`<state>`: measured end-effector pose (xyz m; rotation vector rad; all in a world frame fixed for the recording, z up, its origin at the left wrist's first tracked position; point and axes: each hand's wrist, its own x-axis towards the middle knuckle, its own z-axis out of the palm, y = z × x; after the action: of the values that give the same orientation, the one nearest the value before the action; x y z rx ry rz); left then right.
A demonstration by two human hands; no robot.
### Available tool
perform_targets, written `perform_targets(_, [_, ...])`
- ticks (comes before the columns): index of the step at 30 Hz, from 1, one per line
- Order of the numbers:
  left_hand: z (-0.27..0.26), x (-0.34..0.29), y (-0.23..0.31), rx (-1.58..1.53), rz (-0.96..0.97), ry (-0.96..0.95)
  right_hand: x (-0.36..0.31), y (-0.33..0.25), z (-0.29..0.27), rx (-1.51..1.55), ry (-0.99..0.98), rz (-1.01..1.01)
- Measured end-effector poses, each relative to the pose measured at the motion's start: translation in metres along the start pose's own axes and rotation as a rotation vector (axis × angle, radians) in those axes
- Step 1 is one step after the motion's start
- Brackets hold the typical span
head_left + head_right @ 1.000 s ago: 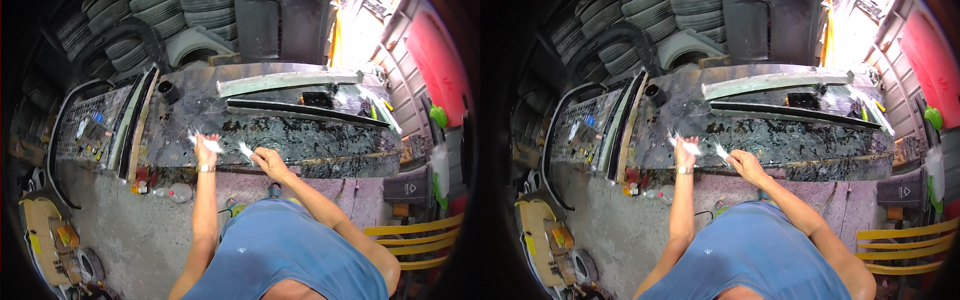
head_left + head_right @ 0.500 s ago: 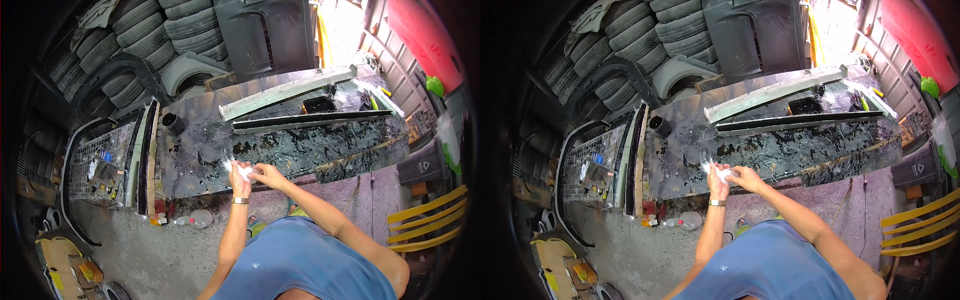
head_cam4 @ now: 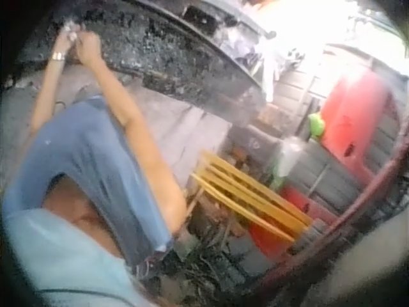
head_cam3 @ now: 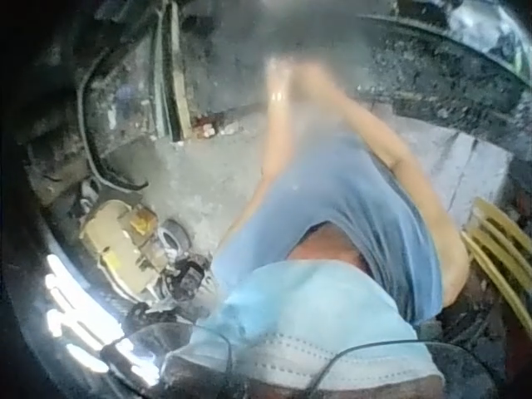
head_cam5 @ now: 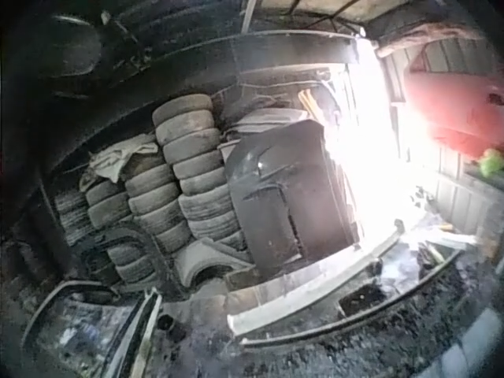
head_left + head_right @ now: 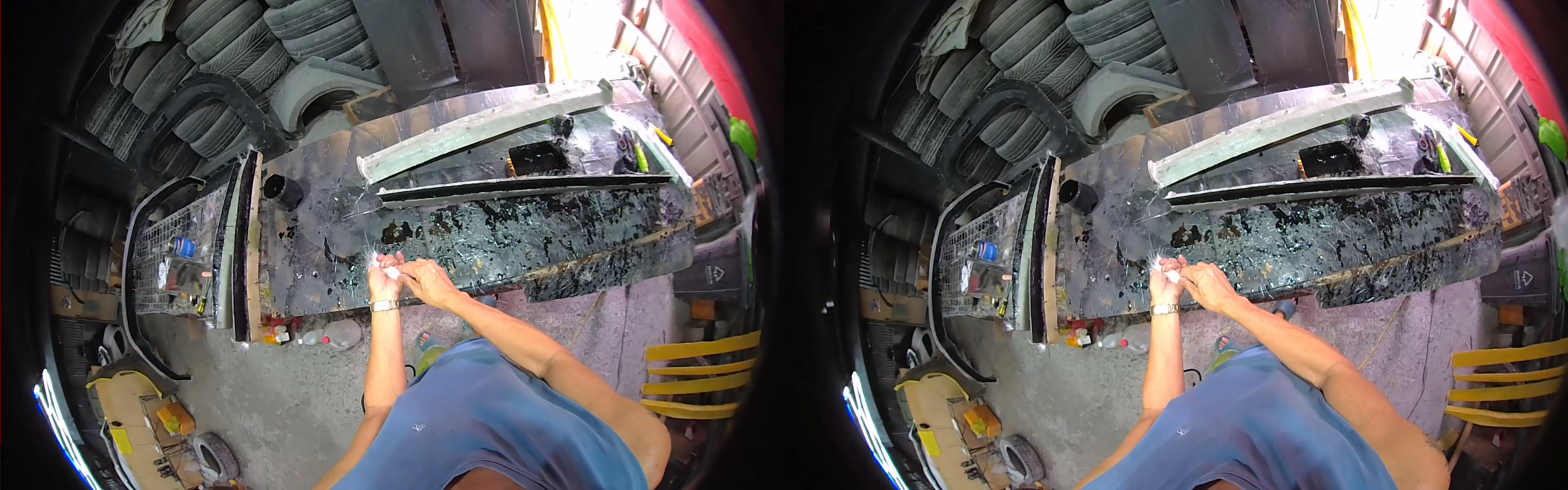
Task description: Repairing a car trim piece using strips of fiberglass and resin.
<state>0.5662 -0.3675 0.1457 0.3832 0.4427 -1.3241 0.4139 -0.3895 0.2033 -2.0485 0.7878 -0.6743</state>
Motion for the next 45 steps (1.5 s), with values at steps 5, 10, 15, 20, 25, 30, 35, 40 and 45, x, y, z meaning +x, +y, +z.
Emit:
perform_targets(5, [0.026, 0.024, -0.034, 0.009, 0.010, 0.177, 0.007, 0.029, -0.035, -0.086, 0.054, -0.114])
perform_targets(10, [0.007, 0.056, -0.014, -0.037, 0.111, 0.295, 0.009, 0.033, -0.061, -0.115, -0.005, -0.129])
perform_targets(15, [0.022, 0.014, 0.073, 0.640, 0.674, 0.331, -0.007, 0.046, -0.086, 0.256, 0.160, -0.020])
perform_targets(20, [0.053, -0.010, -0.018, 0.755, 0.362, 0.246, 0.028, 0.080, -0.081, 0.802, 0.123, 0.344])
perform_targets(25, [0.051, -0.005, -0.060, 0.739, 0.139, 0.019, 0.053, 0.069, -0.064, 0.762, 0.066, 0.281])
perform_targets(30, [0.050, 0.023, -0.050, 0.934, 0.136, 0.188, 0.064, 0.071, -0.036, 0.697, -0.141, 0.393])
perform_targets(35, [0.020, 0.049, -0.007, 0.677, 0.181, 0.307, 0.069, 0.078, -0.030, 0.345, -0.096, 0.414])
perform_targets(40, [0.045, 0.049, 0.072, 0.919, 0.425, 0.204, 0.085, 0.087, -0.069, 0.204, -0.259, 0.430])
perform_targets(45, [0.085, 0.053, 0.041, 1.905, 0.441, -0.589, 0.109, 0.077, -0.070, 0.049, -0.396, 0.280])
